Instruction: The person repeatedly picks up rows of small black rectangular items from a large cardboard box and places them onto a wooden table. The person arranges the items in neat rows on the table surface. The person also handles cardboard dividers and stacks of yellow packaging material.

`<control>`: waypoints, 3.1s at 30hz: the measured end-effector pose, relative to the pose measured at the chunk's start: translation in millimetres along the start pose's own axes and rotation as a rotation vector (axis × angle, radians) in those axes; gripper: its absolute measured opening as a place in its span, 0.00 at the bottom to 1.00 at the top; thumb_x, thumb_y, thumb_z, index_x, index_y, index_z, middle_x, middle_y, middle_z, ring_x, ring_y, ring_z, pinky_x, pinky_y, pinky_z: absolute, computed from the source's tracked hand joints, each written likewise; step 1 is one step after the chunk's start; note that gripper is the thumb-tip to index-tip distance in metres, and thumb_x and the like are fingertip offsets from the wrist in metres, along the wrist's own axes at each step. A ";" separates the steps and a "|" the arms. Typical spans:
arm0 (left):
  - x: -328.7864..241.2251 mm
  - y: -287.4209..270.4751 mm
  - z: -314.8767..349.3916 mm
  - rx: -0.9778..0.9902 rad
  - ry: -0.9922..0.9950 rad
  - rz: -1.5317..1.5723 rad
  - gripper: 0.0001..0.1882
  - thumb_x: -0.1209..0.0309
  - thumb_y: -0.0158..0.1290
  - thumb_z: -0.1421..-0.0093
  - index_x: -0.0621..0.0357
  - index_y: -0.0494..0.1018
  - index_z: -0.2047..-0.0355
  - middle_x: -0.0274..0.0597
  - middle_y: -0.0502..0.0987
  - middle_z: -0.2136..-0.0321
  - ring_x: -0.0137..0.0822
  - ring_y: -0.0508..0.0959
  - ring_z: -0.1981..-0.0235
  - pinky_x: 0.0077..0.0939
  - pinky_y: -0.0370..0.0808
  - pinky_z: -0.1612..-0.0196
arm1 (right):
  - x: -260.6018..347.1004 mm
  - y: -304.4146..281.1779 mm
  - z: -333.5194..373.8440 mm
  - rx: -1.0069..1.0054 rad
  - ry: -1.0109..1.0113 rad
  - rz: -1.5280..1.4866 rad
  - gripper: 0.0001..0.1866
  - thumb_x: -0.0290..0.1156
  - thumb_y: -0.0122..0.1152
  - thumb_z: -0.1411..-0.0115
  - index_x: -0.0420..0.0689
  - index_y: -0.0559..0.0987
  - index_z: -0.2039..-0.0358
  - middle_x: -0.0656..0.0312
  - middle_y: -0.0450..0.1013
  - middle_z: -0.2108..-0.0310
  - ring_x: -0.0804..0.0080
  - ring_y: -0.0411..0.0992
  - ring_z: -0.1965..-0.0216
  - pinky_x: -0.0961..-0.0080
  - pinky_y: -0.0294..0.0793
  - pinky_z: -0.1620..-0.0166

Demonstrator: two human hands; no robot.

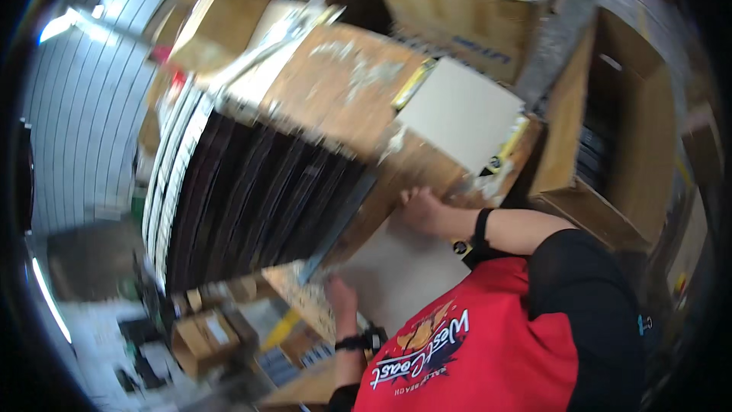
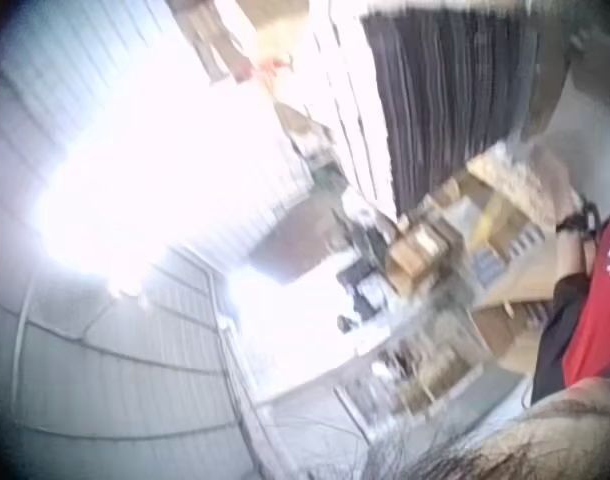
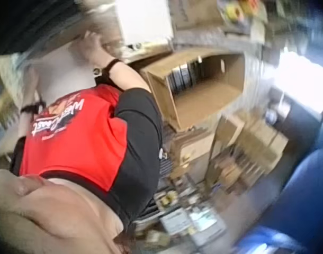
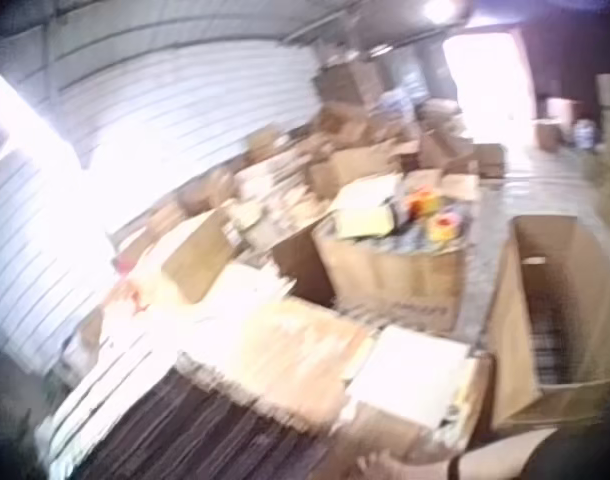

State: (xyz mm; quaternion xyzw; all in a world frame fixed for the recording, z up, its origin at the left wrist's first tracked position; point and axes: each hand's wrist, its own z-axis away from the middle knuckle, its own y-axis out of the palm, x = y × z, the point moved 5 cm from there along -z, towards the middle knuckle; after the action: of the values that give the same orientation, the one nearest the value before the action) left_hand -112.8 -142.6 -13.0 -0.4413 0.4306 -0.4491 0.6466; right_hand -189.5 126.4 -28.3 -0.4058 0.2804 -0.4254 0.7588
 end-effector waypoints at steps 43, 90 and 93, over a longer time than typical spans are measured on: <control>-7.9 10.2 86.9 0.217 0.537 -0.210 0.19 0.74 0.48 0.50 0.73 0.68 0.58 0.53 0.65 0.51 0.48 0.71 0.53 0.35 0.73 0.54 | 45.4 -55.5 -22.3 -0.596 -0.894 0.036 0.19 0.36 0.53 0.53 0.41 0.71 0.61 0.54 0.65 0.62 0.61 0.65 0.58 0.63 0.66 0.54; -2.2 -8.4 79.1 0.105 0.044 0.175 0.14 0.64 0.50 0.46 0.53 0.72 0.60 0.47 0.73 0.62 0.47 0.71 0.57 0.38 0.67 0.54 | 111.8 -46.0 -56.2 -0.252 -0.830 -0.204 0.30 0.38 0.46 0.41 0.44 0.56 0.40 0.57 0.48 0.36 0.62 0.41 0.34 0.58 0.33 0.34; -13.6 8.5 99.2 0.181 -0.037 0.140 0.19 0.62 0.51 0.47 0.56 0.69 0.56 0.50 0.71 0.58 0.50 0.70 0.56 0.38 0.67 0.52 | 116.7 -55.2 -39.4 -0.182 -0.820 -0.210 0.30 0.32 0.46 0.42 0.46 0.56 0.39 0.62 0.46 0.35 0.66 0.40 0.34 0.60 0.32 0.34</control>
State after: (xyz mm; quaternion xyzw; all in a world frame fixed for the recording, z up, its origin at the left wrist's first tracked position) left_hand -19.6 -109.6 4.8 -0.3581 0.4064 -0.4316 0.7214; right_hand -186.8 -7.4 -10.8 -0.6327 -0.0507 -0.2774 0.7213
